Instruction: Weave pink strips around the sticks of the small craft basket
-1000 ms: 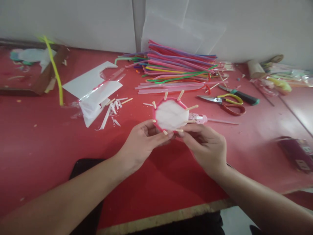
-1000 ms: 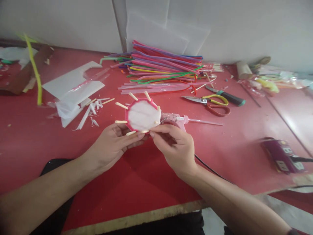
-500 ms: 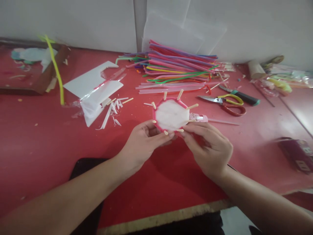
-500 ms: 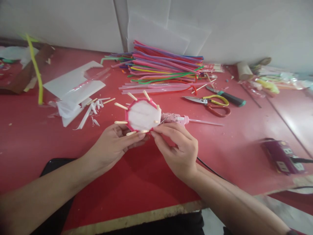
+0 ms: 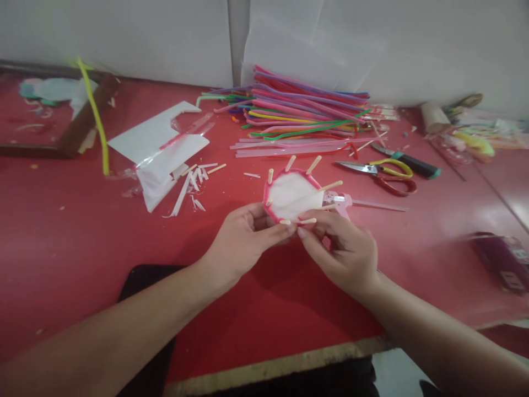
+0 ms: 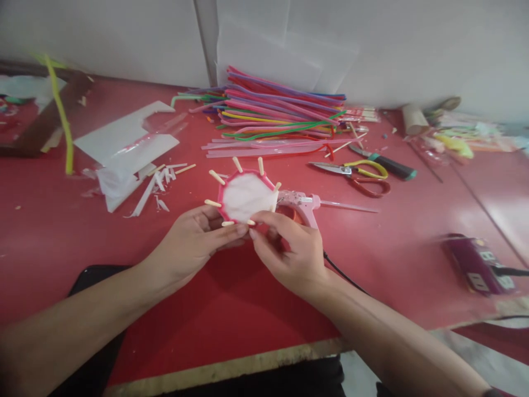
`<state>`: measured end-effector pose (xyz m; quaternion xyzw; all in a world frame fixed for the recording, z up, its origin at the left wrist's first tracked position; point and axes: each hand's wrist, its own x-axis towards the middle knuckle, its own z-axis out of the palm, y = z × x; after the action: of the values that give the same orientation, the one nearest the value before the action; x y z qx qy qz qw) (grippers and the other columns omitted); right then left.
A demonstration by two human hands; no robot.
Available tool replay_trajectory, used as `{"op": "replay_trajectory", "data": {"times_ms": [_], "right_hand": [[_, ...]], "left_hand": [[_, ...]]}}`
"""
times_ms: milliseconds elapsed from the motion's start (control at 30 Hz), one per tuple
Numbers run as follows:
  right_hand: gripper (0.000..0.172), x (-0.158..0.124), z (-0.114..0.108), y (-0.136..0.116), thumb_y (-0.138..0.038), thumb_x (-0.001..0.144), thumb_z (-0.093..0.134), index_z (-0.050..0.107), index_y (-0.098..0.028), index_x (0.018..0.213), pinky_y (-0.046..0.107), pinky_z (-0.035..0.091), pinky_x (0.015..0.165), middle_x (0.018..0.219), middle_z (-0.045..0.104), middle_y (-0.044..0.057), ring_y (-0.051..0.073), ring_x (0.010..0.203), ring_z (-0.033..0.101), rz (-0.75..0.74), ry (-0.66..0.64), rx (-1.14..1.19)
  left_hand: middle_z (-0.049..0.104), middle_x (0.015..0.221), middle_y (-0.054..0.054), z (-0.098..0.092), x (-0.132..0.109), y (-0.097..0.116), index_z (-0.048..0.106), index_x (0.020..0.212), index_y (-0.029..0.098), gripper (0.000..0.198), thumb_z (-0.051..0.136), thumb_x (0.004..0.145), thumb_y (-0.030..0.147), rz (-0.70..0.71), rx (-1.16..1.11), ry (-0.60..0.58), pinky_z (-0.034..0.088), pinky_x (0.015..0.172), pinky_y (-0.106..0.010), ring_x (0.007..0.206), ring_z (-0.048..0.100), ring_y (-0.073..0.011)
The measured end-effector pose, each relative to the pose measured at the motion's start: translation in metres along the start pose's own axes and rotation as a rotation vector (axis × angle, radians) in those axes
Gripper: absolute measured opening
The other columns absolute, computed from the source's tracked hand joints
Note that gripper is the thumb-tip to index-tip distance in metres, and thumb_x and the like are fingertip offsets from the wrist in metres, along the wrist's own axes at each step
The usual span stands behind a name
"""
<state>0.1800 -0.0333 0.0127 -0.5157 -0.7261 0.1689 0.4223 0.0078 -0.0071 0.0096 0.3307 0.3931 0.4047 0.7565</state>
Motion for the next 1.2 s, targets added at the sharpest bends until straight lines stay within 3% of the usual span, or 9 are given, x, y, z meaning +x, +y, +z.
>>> {"op": "replay_trajectory", "data": {"times_ms": [133, 333, 533, 700, 833, 933, 1067, 1200], "right_hand": [[0.012, 0.0005, -0.0018, 0.0005, -0.017, 0.085, 0.061, 0.066, -0.019, 0.096, 0.017, 0.039, 0.041, 0.047, 0.046, -0.011, 0.005, 0.038, 0.041, -0.013, -0.039, -0.04], [0.015, 0.0001, -0.0055, 0.006, -0.019, 0.09, 0.058, 0.066, -0.021, 0.102, 0.018, 0.046, 0.048, 0.066, 0.068, -0.004, 0.007, 0.047, 0.057, -0.04, -0.131, -0.054], [0.021, -0.0007, -0.0046, 0.0037, -0.016, 0.093, 0.052, 0.064, -0.022, 0.109, 0.017, 0.05, 0.05, 0.071, 0.072, -0.003, 0.008, 0.05, 0.061, -0.069, -0.187, -0.002], [0.023, -0.0019, -0.0008, 0.0028, -0.013, 0.092, 0.053, 0.065, -0.02, 0.111, 0.018, 0.052, 0.052, 0.074, 0.074, -0.001, 0.008, 0.051, 0.063, -0.105, -0.106, -0.025], [0.026, -0.0033, 0.0009, 0.0031, -0.015, 0.09, 0.06, 0.067, -0.023, 0.114, 0.019, 0.053, 0.051, 0.071, 0.075, -0.002, 0.008, 0.048, 0.062, -0.166, 0.044, -0.166], [0.022, -0.0027, 0.001, 0.0016, -0.016, 0.086, 0.066, 0.071, -0.025, 0.105, 0.018, 0.053, 0.05, 0.066, 0.074, -0.003, 0.008, 0.045, 0.061, -0.213, 0.14, -0.262], [0.015, -0.0011, -0.0001, -0.0011, -0.016, 0.084, 0.066, 0.071, -0.024, 0.096, 0.017, 0.05, 0.046, 0.057, 0.067, -0.006, 0.007, 0.042, 0.057, -0.19, 0.127, -0.244], [0.016, -0.002, -0.0009, -0.0011, -0.013, 0.086, 0.061, 0.065, -0.019, 0.1, 0.017, 0.045, 0.043, 0.051, 0.061, -0.007, 0.006, 0.038, 0.05, -0.164, 0.022, -0.16]], "left_hand": [[0.079, 0.097, -0.006, 0.0013, -0.0004, 0.0014, 0.074, 0.088, 0.015, 0.028, 0.087, 0.064, 0.022, -0.022, 0.018, 0.022, 0.06, 0.083, -0.033, 0.087, 0.074, -0.0196], [0.079, 0.099, -0.006, 0.0, 0.0, 0.0027, 0.073, 0.087, 0.016, 0.023, 0.084, 0.069, 0.024, -0.026, 0.029, 0.019, 0.059, 0.084, -0.034, 0.086, 0.073, -0.0189], [0.079, 0.097, -0.005, -0.0013, 0.0003, 0.0029, 0.073, 0.087, 0.016, 0.025, 0.086, 0.066, 0.022, -0.027, 0.034, -0.02, 0.06, 0.083, -0.034, 0.087, 0.074, -0.0202], [0.078, 0.094, -0.004, 0.0006, 0.0003, 0.0035, 0.073, 0.085, 0.016, 0.026, 0.087, 0.064, 0.02, -0.012, 0.037, 0.007, 0.06, 0.082, -0.033, 0.087, 0.073, -0.0202], [0.078, 0.092, -0.004, 0.0013, 0.0, 0.0034, 0.074, 0.089, 0.016, 0.024, 0.084, 0.07, 0.027, 0.022, 0.078, 0.022, 0.058, 0.085, -0.032, 0.089, 0.073, -0.0191], [0.078, 0.095, -0.005, 0.0012, 0.0, 0.0027, 0.074, 0.09, 0.017, 0.025, 0.083, 0.071, 0.029, 0.023, 0.081, 0.021, 0.057, 0.087, -0.033, 0.092, 0.072, -0.0204], [0.078, 0.091, -0.005, 0.0019, -0.0003, 0.0032, 0.074, 0.084, 0.017, 0.021, 0.084, 0.07, 0.028, 0.036, 0.117, 0.044, 0.057, 0.084, -0.033, 0.089, 0.072, -0.0204], [0.079, 0.095, -0.004, 0.0025, -0.0012, 0.0051, 0.073, 0.083, 0.018, 0.022, 0.086, 0.065, 0.02, 0.042, 0.119, 0.013, 0.056, 0.083, -0.03, 0.089, 0.072, -0.0194]]}}
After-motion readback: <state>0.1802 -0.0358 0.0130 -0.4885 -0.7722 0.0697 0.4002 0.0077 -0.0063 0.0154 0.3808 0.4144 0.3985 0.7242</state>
